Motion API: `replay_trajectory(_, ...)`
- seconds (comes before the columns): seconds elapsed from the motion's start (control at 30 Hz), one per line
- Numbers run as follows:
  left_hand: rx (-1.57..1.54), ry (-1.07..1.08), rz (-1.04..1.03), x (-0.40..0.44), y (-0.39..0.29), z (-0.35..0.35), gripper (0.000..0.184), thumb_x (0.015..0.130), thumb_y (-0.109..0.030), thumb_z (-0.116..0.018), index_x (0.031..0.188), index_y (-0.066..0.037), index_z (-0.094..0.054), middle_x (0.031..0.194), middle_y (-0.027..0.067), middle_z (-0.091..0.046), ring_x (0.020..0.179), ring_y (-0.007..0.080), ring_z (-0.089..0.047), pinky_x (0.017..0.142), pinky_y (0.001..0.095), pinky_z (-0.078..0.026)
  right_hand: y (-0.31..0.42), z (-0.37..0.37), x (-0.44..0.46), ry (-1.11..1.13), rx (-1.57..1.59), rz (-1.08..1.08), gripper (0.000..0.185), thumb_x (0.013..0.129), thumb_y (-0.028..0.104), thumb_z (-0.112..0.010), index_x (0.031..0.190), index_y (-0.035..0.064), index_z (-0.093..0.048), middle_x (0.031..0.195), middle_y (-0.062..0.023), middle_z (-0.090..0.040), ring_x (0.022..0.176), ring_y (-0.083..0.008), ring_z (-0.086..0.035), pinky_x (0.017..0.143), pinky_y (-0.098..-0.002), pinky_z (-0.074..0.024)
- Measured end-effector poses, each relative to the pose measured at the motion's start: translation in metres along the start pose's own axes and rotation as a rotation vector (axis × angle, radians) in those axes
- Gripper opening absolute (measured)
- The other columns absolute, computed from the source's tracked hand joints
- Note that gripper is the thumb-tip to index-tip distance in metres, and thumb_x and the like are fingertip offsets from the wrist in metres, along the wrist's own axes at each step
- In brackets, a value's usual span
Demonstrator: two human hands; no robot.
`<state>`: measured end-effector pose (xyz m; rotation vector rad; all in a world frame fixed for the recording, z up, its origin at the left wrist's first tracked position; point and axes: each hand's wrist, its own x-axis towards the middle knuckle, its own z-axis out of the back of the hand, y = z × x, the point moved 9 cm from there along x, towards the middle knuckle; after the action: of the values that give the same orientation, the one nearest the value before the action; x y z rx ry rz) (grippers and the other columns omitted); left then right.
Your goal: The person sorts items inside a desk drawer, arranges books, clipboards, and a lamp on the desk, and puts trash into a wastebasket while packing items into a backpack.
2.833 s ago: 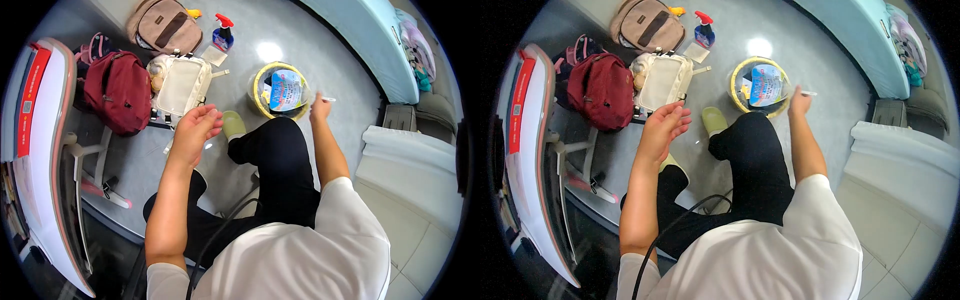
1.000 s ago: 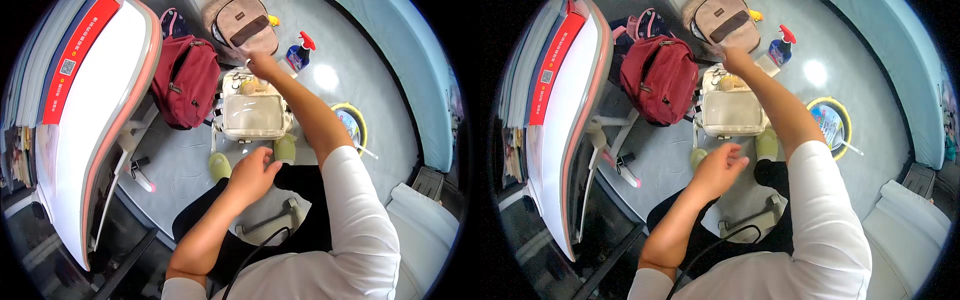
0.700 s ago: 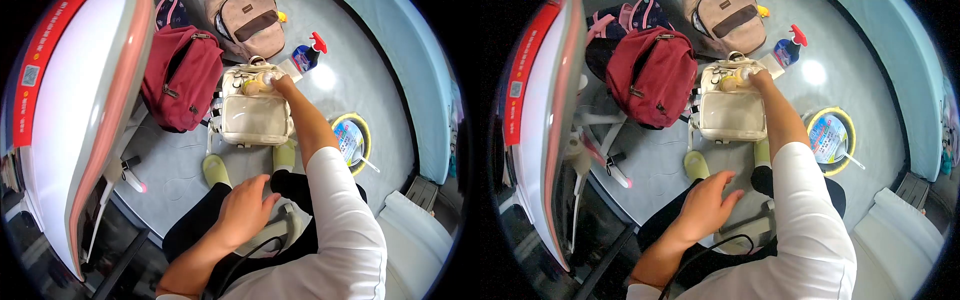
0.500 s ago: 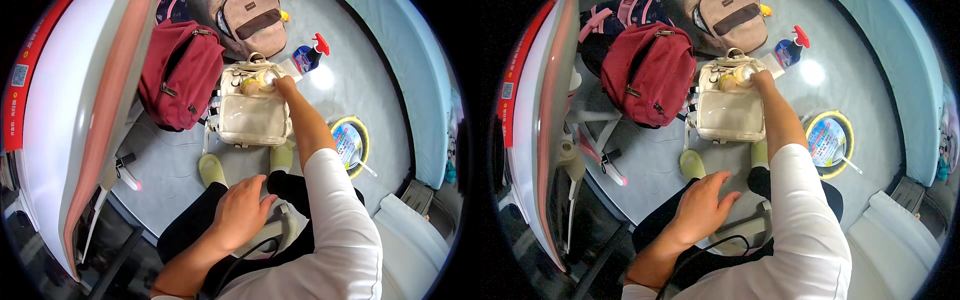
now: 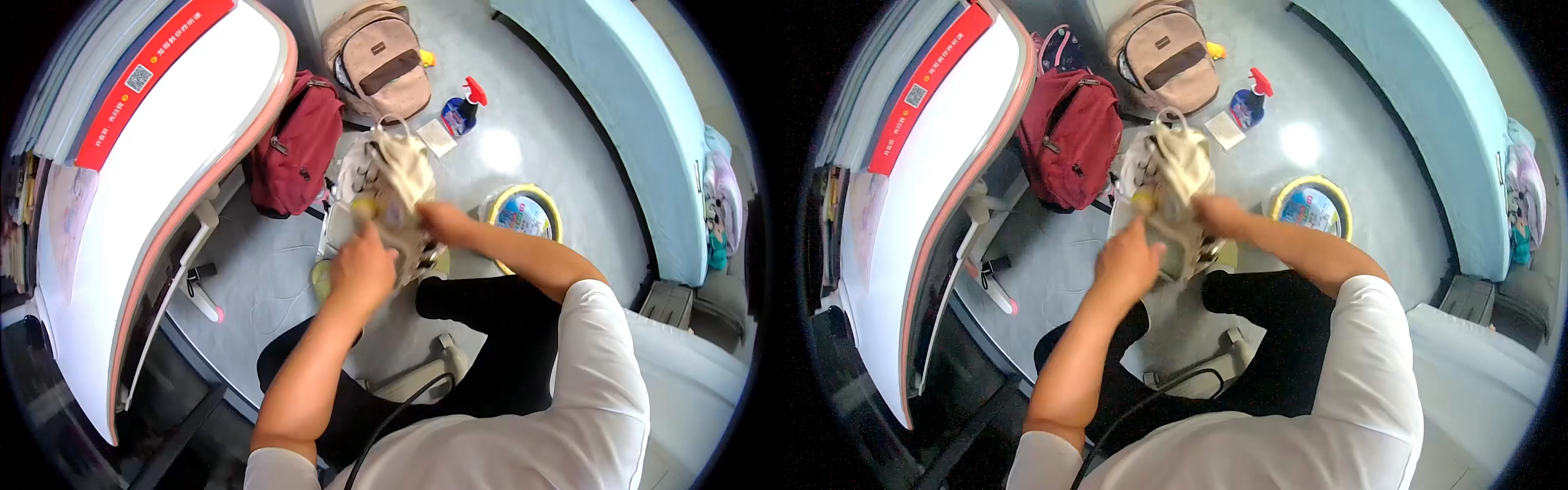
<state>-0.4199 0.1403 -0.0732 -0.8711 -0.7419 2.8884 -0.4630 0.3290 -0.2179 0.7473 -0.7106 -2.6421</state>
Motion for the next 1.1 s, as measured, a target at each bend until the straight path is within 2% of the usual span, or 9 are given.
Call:
replay_trajectory(0.1, 0.047, -0.315, -0.05, 0.003, 0.013, 0.031, 0.089, 0.092, -0.013, -0.072, 0.164, -0.005, -0.021, 0.156, 0.0332, -0.041, 0.136, 0.0502, -0.051, 0.111, 0.0514, -0.046, 0.073, -0.054, -0.054, 0.164, -0.139, 0.221, 0.015, 0.084, 0.012, -0.069, 0.097, 0.0066, -0.065, 0.095, -0.0182, -0.072, 0.096, -0.0395, -0.071, 0.082, -0.0498, -0.0566)
replay_trajectory(0.23, 0.361, -0.388, -0.318, 0.004, 0.017, 0.022, 0.072, 0.092, -0.003, -0.062, 0.16, -0.011, -0.041, 0.166, 0.0286, -0.03, 0.149, 0.049, -0.037, 0.116, 0.0514, -0.041, 0.095, -0.166, -0.113, 0.495, -0.301, 0.333, 0.018, 0.089, 0.013, -0.063, 0.102, 0.0071, -0.073, 0.096, -0.0187, -0.075, 0.09, -0.0391, -0.075, 0.076, -0.0507, -0.0612)
replay_trajectory(0.27, 0.312, -0.365, -0.387, -0.001, 0.018, 0.013, 0.052, 0.092, -0.003, -0.06, 0.142, -0.012, -0.063, 0.165, 0.0259, -0.035, 0.151, 0.0457, -0.038, 0.117, 0.0519, -0.041, 0.096, -0.183, -0.124, 0.445, -0.345, 0.395, 0.018, 0.089, 0.013, -0.061, 0.097, 0.0077, -0.076, 0.093, -0.0176, -0.076, 0.087, -0.039, -0.076, 0.074, -0.0496, -0.0627)
replay_trajectory(0.4, 0.251, -0.087, -0.496, 0.001, 0.028, -0.027, 0.021, 0.086, -0.003, -0.064, 0.104, -0.006, -0.075, 0.136, 0.0211, -0.064, 0.133, 0.0402, -0.057, 0.108, 0.0503, -0.048, 0.115, -0.196, -0.127, 0.545, -0.465, 0.425, 0.023, 0.092, 0.016, -0.059, 0.105, 0.0069, -0.076, 0.097, -0.0161, -0.077, 0.089, -0.0374, -0.077, 0.078, -0.0484, -0.0631)
replay_trajectory(0.57, 0.144, -0.021, -0.619, -0.001, 0.0, -0.029, 0.022, 0.081, -0.015, -0.071, 0.099, -0.006, -0.078, 0.105, 0.0201, -0.073, 0.104, 0.0397, -0.07, 0.095, 0.0512, -0.053, 0.131, -0.162, -0.126, 0.152, -0.323, 0.484, 0.04, 0.098, 0.018, -0.054, 0.136, 0.0099, -0.062, 0.125, -0.0181, -0.071, 0.108, -0.0349, -0.073, 0.092, -0.0487, -0.0593)
replay_trajectory(0.63, 0.151, -0.11, -0.672, -0.005, -0.013, -0.029, 0.021, 0.08, -0.018, -0.069, 0.093, -0.004, -0.077, 0.093, 0.021, -0.074, 0.097, 0.041, -0.071, 0.091, 0.0517, -0.054, 0.128, -0.159, -0.127, 0.467, -0.536, 0.392, 0.035, 0.094, 0.017, -0.06, 0.127, 0.009, -0.068, 0.118, -0.0172, -0.074, 0.103, -0.0347, -0.074, 0.092, -0.0477, -0.0588)
replay_trajectory(0.7, 0.063, -0.029, -0.512, -0.001, -0.01, -0.026, 0.023, 0.079, -0.019, -0.066, 0.092, -0.002, -0.076, 0.09, 0.0233, -0.073, 0.092, 0.043, -0.071, 0.086, 0.0535, -0.055, 0.124, -0.141, -0.123, 0.389, -0.478, 0.319, 0.017, 0.084, 0.014, -0.067, 0.098, 0.0087, -0.074, 0.095, -0.016, -0.077, 0.091, -0.0359, -0.075, 0.082, -0.0477, -0.0597)
replay_trajectory(0.83, -0.089, -0.226, -0.555, -0.004, -0.028, -0.011, 0.022, 0.081, -0.021, -0.066, 0.088, -0.003, -0.075, 0.092, 0.024, -0.073, 0.09, 0.0423, -0.071, 0.082, 0.0533, -0.056, 0.108, -0.131, -0.126, 0.483, -0.558, 0.128, 0.015, 0.083, 0.012, -0.067, 0.092, 0.0063, -0.077, 0.097, -0.0173, -0.077, 0.094, -0.0355, -0.075, 0.081, -0.0464, -0.0604)
replay_trajectory(1.1, -0.54, -0.685, -0.532, -0.023, -0.014, 0.051, 0.016, 0.084, -0.02, -0.067, 0.084, -0.004, -0.068, 0.087, 0.0208, -0.069, 0.084, 0.0437, -0.068, 0.075, 0.0531, -0.054, 0.061, -0.05, -0.111, -0.066, -0.336, -0.101, 0.013, 0.088, 0.01, -0.06, 0.094, 0.0037, -0.069, 0.095, -0.0253, -0.072, 0.093, -0.0453, -0.072, 0.081, -0.055, -0.0575)
